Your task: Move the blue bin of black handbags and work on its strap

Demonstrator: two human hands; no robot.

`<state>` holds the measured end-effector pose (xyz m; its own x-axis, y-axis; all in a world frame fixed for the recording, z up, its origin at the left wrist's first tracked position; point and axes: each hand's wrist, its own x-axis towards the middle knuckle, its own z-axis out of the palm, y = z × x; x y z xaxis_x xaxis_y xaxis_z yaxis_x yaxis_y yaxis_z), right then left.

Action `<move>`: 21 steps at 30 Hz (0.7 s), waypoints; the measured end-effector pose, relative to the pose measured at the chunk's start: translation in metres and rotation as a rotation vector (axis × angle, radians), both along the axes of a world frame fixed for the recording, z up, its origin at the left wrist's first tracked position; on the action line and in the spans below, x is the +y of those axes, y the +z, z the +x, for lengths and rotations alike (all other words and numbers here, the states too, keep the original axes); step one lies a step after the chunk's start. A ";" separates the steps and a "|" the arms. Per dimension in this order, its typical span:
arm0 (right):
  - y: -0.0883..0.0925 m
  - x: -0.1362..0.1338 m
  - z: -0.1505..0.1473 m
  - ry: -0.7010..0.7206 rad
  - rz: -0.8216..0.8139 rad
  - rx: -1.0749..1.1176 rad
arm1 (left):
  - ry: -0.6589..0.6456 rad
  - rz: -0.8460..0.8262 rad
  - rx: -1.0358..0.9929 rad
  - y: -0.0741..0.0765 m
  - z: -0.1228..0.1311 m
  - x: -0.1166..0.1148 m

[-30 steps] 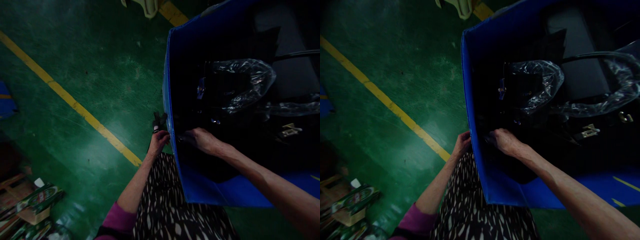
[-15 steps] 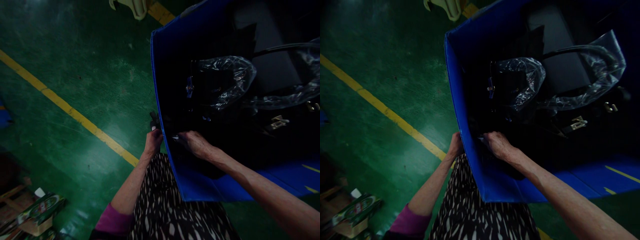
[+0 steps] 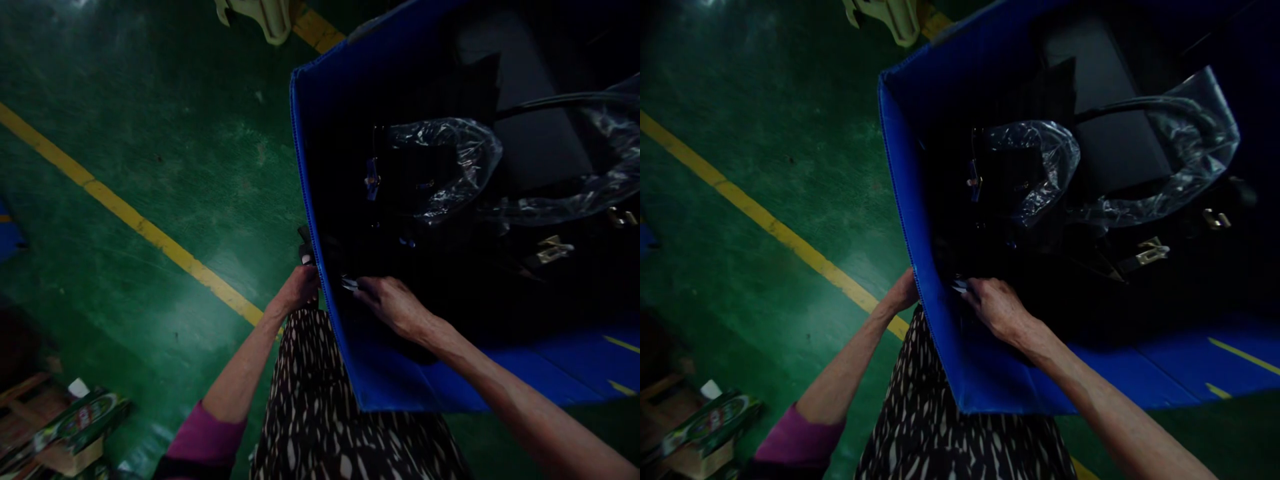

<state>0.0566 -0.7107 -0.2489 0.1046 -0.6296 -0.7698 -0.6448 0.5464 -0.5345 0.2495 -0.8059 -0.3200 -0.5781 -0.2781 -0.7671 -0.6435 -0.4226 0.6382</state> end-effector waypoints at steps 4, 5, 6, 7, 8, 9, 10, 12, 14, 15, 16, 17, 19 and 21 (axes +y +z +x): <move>0.001 0.001 0.002 -0.005 0.014 -0.003 | -0.101 -0.055 0.029 0.013 -0.001 -0.009; 0.002 0.000 0.003 -0.012 0.022 -0.010 | -0.123 -0.048 0.038 0.017 -0.001 -0.010; 0.003 -0.001 0.003 -0.019 0.027 -0.015 | -0.143 -0.033 0.044 0.020 -0.001 -0.012; 0.004 -0.001 0.004 -0.024 0.032 -0.018 | -0.158 -0.013 0.045 0.022 0.000 -0.013; 0.005 -0.002 0.004 -0.024 0.039 -0.020 | -0.162 0.010 0.045 0.022 0.001 -0.014; 0.006 -0.002 0.004 -0.023 0.045 -0.019 | -0.150 0.042 0.049 0.020 0.003 -0.015; 0.006 -0.003 0.005 -0.024 0.052 -0.018 | -0.121 0.086 0.062 0.016 0.004 -0.016; 0.008 -0.003 0.005 -0.025 0.070 -0.013 | -0.051 0.199 0.108 0.007 0.008 -0.016; 0.009 -0.004 0.005 -0.032 0.084 -0.012 | 0.015 0.301 0.140 -0.003 0.011 -0.016; 0.009 -0.004 0.005 -0.039 0.087 -0.017 | 0.046 0.332 0.137 -0.006 0.011 -0.016; 0.010 -0.004 0.006 -0.050 0.090 -0.022 | 0.078 0.353 0.125 -0.009 0.012 -0.015; 0.010 -0.005 0.007 -0.063 0.095 -0.028 | 0.114 0.370 0.117 -0.011 0.012 -0.013; 0.009 -0.005 0.008 -0.092 0.117 -0.039 | 0.195 0.412 0.125 -0.014 0.013 -0.009; 0.007 -0.004 0.010 -0.112 0.140 -0.046 | 0.266 0.472 0.157 -0.015 0.014 -0.004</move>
